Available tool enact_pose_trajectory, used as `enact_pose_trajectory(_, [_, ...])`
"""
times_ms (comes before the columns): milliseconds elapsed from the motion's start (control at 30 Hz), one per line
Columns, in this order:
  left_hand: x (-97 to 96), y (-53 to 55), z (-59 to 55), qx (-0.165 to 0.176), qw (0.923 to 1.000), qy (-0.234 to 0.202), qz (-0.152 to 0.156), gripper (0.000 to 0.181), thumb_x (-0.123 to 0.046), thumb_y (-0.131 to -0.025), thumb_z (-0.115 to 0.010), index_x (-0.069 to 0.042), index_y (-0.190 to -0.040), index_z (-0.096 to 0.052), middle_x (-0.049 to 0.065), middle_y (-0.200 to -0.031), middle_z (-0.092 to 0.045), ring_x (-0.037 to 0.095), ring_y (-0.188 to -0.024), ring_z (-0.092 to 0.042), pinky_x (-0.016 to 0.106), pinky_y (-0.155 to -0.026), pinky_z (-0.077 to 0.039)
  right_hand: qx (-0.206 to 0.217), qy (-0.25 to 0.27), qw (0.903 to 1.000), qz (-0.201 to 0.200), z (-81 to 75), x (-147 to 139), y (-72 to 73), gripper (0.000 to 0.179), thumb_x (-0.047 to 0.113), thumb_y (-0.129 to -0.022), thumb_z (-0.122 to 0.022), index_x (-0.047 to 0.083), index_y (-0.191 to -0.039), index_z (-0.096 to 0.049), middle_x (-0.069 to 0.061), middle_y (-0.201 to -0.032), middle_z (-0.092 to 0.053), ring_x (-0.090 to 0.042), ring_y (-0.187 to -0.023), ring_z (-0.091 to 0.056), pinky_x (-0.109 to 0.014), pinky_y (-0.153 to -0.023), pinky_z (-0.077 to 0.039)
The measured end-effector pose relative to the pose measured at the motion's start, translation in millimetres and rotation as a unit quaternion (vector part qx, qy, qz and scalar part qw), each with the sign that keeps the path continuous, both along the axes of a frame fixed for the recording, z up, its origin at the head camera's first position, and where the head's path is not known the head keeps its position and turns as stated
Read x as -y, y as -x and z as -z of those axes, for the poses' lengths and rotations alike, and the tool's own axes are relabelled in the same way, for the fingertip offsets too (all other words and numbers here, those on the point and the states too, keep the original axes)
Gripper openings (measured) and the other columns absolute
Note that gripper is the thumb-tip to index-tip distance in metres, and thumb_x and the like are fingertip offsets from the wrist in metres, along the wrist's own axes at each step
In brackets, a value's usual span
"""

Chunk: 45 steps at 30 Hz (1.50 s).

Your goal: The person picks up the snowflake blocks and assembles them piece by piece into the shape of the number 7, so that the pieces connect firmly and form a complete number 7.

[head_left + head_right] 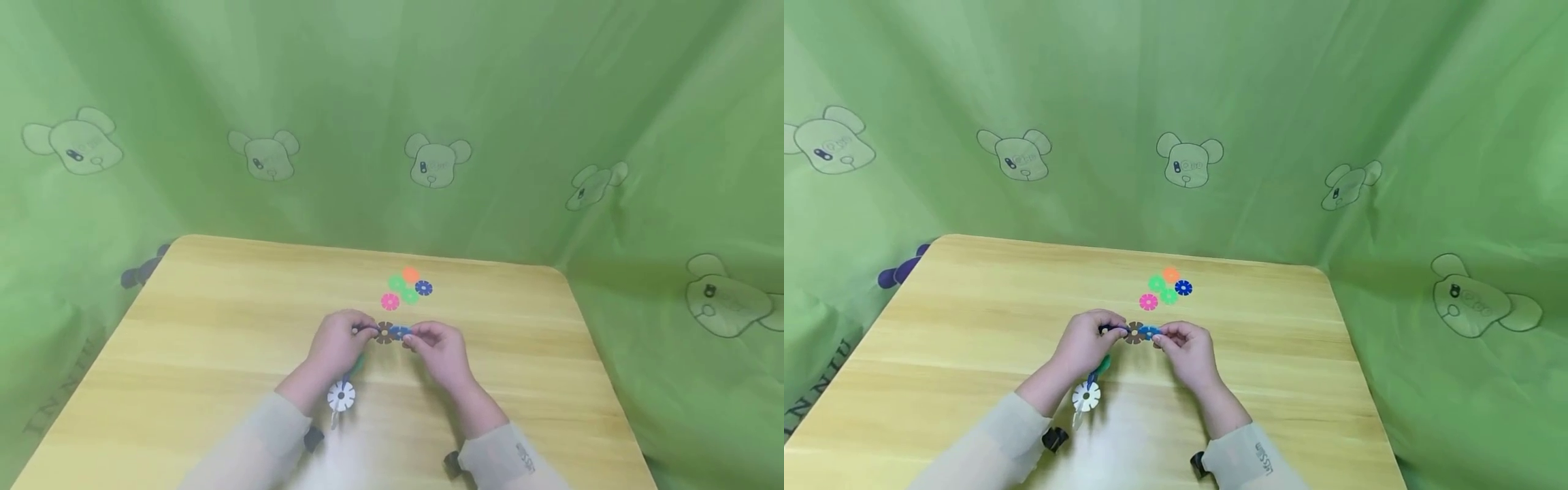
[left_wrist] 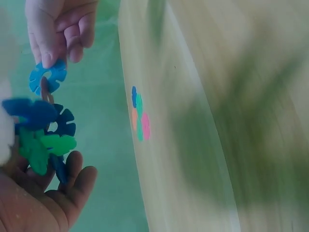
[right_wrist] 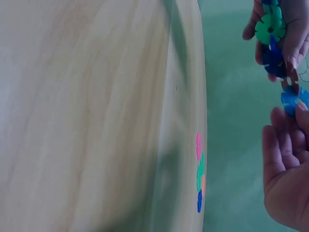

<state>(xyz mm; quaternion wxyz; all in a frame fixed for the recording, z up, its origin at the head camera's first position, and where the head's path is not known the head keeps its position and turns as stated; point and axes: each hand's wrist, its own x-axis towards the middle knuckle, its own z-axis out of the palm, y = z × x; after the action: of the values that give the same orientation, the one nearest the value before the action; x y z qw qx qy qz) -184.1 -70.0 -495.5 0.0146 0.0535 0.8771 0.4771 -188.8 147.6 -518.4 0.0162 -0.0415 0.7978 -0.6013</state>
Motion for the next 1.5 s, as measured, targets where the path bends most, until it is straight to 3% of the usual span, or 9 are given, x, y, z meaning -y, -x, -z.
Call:
enact_pose_trajectory(167, [4.5, -4.3, 3.9, 0.031, 0.9994, 0.011, -0.013, 0.006, -0.019, -0.100, -0.074, -0.017, -0.101, -0.079, -0.001, -0.104, -0.078, 0.011, -0.078, -0.066, 0.045, -0.087, -0.058, 0.017, -0.074, 0.9966, -0.034, 6.2, -16.8, 13.3, 0.024, -0.004, -0.092, -0.076, -0.003, -0.116, -0.072, -0.014, -0.107, -0.076, -0.027, -0.098, -0.073, -0.035, -0.091, -0.062])
enact_pose_trajectory(333, [7.1, -5.5, 7.6, 0.035, 0.9993, 0.009, -0.013, 0.007, -0.019, -0.101, -0.073, -0.015, -0.103, -0.079, 0.002, -0.105, -0.078, 0.011, -0.054, -0.058, 0.035, -0.067, -0.057, 0.055, -0.171, 0.9837, 0.011, 16.5, -43.1, 46.6, 0.033, 0.008, -0.098, -0.070, -0.005, -0.128, -0.066, -0.017, -0.115, -0.072, -0.033, -0.105, -0.069, -0.047, -0.096, -0.060])
enact_pose_trajectory(433, [6.3, -3.6, 7.9, 0.033, 0.9994, 0.009, -0.007, 0.009, -0.021, -0.101, -0.072, -0.015, -0.104, -0.078, 0.002, -0.104, -0.078, 0.011, -0.049, -0.056, 0.032, -0.062, -0.055, 0.077, -0.232, 0.9694, 0.023, 22.0, -53.0, 70.5, 0.045, 0.017, -0.099, -0.070, -0.007, -0.137, -0.060, -0.023, -0.122, -0.069, -0.039, -0.112, -0.067, -0.054, -0.101, -0.056])
enact_pose_trajectory(600, [7.5, -0.6, 7.9, 0.027, 0.9994, 0.020, -0.002, 0.009, -0.020, -0.102, -0.072, -0.015, -0.104, -0.078, 0.001, -0.102, -0.078, 0.010, -0.056, -0.057, 0.036, -0.073, -0.056, 0.084, -0.323, 0.9427, 0.004, 29.4, -50.2, 105.4, 0.063, 0.027, -0.103, -0.065, -0.010, -0.150, -0.045, -0.031, -0.146, -0.057, -0.048, -0.136, -0.053, -0.060, -0.117, -0.041])
enact_pose_trajectory(733, [9.3, -0.6, 8.3, 0.037, 0.9992, 0.016, -0.003, 0.008, -0.019, -0.101, -0.072, -0.015, -0.104, -0.078, 0.002, -0.103, -0.078, 0.011, -0.055, -0.057, 0.034, -0.070, -0.055, 0.091, -0.351, 0.9318, 0.009, 39.0, -42.9, 124.8, 0.065, 0.032, -0.108, -0.058, -0.008, -0.156, -0.039, -0.030, -0.155, -0.047, -0.049, -0.144, -0.044, -0.061, -0.121, -0.033])
enact_pose_trajectory(900, [8.6, -0.6, 8.0, 0.048, 0.9988, 0.013, -0.004, 0.008, -0.019, -0.101, -0.072, -0.015, -0.105, -0.078, 0.002, -0.103, -0.078, 0.010, -0.052, -0.056, 0.031, -0.062, -0.053, 0.073, -0.386, 0.9195, 0.022, 44.3, -35.2, 135.7, 0.064, 0.038, -0.110, -0.056, -0.004, -0.156, -0.043, -0.031, -0.148, -0.048, -0.051, -0.137, -0.045, -0.066, -0.118, -0.036])
enact_pose_trajectory(1000, [9.8, -0.7, 7.2, 0.048, 0.9988, 0.012, -0.005, 0.008, -0.018, -0.101, -0.072, -0.014, -0.105, -0.078, 0.003, -0.103, -0.078, 0.011, -0.050, -0.056, 0.031, -0.061, -0.053, 0.083, -0.384, 0.9191, 0.029, 45.0, -27.4, 138.7, 0.064, 0.041, -0.110, -0.056, 0.001, -0.158, -0.044, -0.030, -0.145, -0.047, -0.049, -0.133, -0.045, -0.067, -0.113, -0.040])
enact_pose_trajectory(1233, [9.7, -0.9, 5.8, 0.039, 0.9991, 0.016, -0.004, 0.008, -0.019, -0.101, -0.072, -0.015, -0.104, -0.079, 0.003, -0.105, -0.078, 0.011, -0.052, -0.057, 0.033, -0.066, -0.053, 0.088, -0.398, 0.9124, 0.041, 51.5, -24.3, 142.8, 0.058, 0.039, -0.109, -0.059, 0.008, -0.156, -0.050, -0.026, -0.138, -0.046, -0.041, -0.123, -0.046, -0.057, -0.101, -0.050])
enact_pose_trajectory(1500, [8.8, -0.5, 6.8, 0.041, 0.9990, 0.015, -0.005, 0.008, -0.019, -0.101, -0.072, -0.015, -0.104, -0.079, 0.002, -0.105, -0.078, 0.011, -0.058, -0.058, 0.036, -0.073, -0.055, 0.081, -0.380, 0.9211, 0.019, 50.5, -36.6, 141.0, 0.046, 0.026, -0.102, -0.069, 0.000, -0.140, -0.061, -0.025, -0.131, -0.051, -0.044, -0.124, -0.047, -0.060, -0.106, -0.047])
